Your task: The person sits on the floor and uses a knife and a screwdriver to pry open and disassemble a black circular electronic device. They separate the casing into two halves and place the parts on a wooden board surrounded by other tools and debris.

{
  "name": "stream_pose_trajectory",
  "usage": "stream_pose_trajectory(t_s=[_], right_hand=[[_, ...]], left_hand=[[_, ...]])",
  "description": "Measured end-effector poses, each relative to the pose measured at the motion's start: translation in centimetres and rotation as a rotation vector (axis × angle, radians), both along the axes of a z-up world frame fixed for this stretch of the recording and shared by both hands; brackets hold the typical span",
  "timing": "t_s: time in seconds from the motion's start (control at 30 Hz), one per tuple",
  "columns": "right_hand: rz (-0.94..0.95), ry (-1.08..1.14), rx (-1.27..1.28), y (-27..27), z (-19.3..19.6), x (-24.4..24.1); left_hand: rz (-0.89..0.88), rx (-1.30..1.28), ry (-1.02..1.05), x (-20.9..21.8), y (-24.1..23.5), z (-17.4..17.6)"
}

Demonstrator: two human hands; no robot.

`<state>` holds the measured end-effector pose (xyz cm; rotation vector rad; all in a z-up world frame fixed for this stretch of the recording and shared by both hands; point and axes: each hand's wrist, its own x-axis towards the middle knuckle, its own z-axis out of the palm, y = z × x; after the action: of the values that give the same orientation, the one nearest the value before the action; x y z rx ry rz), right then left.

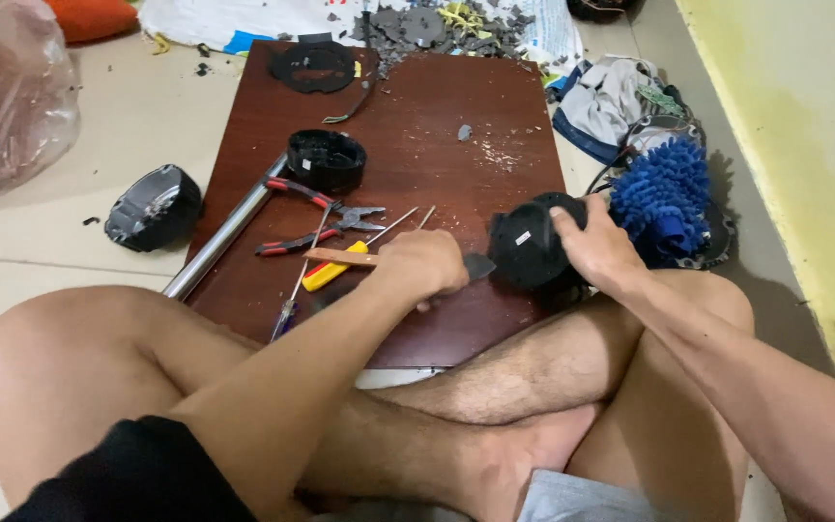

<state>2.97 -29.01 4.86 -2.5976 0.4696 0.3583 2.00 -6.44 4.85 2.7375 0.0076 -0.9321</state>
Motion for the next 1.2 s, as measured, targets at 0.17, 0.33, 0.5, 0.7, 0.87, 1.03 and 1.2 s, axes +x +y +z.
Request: stream_pose_trajectory(t_s=[0.17, 0.33, 0.5, 0.7, 0.87, 1.03, 1.2], right_hand=[[0.043, -0.019, 0.139, -0.1, 0.9, -0.7], [0.097, -0.04, 0.264, 0.7, 2.8, -2.1], [0.077, -0.034, 0.231, 0.8, 3.1, -2.5], [0.121, -0.019, 0.145, 0.5, 2.0, -1.5], [0.129, -0.048, 0.117, 2.9, 3.5, -2.9], [0.097, -0.12, 0.246, -0.2, 0.4, -2.7], [0.048, -0.192, 0.467, -0.5, -1.6, -1.3]], left_hand=[[0.002, -0.144, 0.084, -0.8, -1.1, -2.1], [-0.001, -0.07, -0.039, -1.7, -2.4, -1.4], [0.161, -0.15, -0.143, 0.0, -3.9, -4.5], [0.17, -0.126, 0.056, -0.5, -4.2, -2.1], [0.031, -0.07, -0.195, -0.5, -4.7, -5.6], [0.06, -0.122, -0.061, -6.2, -1.4, 3.9], [0.107, -0.309, 0.111, -3.9, 0.7, -0.6]])
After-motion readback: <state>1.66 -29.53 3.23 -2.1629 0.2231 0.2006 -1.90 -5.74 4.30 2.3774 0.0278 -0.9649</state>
